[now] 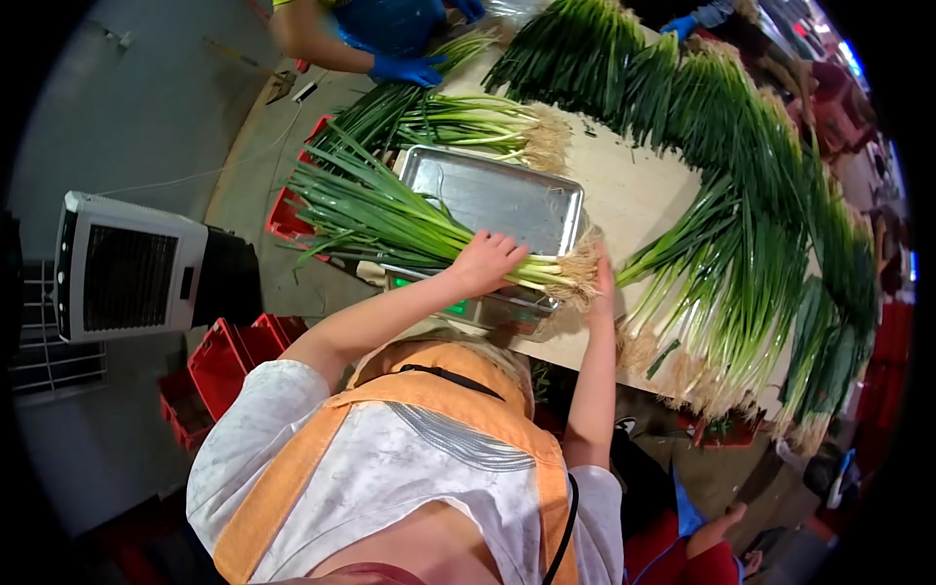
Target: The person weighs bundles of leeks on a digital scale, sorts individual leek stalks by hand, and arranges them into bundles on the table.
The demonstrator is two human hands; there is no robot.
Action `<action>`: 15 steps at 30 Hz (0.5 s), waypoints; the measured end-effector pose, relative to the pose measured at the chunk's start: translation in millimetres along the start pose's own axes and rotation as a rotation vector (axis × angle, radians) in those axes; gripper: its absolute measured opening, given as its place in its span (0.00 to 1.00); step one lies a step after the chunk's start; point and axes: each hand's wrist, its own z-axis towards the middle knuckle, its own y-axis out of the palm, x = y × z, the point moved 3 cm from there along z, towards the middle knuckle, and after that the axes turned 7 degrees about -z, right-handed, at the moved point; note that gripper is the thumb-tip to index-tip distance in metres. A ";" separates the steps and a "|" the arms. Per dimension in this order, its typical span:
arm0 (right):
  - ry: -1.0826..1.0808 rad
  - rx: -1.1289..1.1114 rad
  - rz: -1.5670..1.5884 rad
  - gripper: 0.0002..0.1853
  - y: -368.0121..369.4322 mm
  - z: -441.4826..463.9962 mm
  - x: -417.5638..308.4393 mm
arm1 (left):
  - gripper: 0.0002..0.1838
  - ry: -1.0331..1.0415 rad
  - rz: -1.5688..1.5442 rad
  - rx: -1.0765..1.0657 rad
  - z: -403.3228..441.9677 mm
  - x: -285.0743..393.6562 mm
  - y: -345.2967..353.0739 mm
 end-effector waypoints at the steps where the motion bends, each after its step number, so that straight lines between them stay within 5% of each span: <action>1: -0.071 0.115 -0.042 0.34 20.7 -9.6 -21.0 | 0.37 0.025 -0.021 -0.007 2.2 -0.8 -2.0; 5: 0.034 -0.072 -0.229 0.35 -10.5 14.2 -4.6 | 0.43 0.144 -0.005 0.076 0.3 -3.8 -5.8; 8: -0.188 0.243 -0.780 0.35 -40.4 16.0 -26.6 | 0.45 0.218 -0.034 0.100 -12.3 -8.1 -13.6; 11: 0.096 0.558 -1.814 0.29 -95.1 22.3 -12.3 | 0.43 0.215 -0.140 0.153 -40.6 -9.4 -34.7; 15: 0.123 0.590 -1.864 0.34 -133.3 -2.7 21.4 | 0.36 -0.059 -0.110 0.479 -89.3 -44.8 -55.6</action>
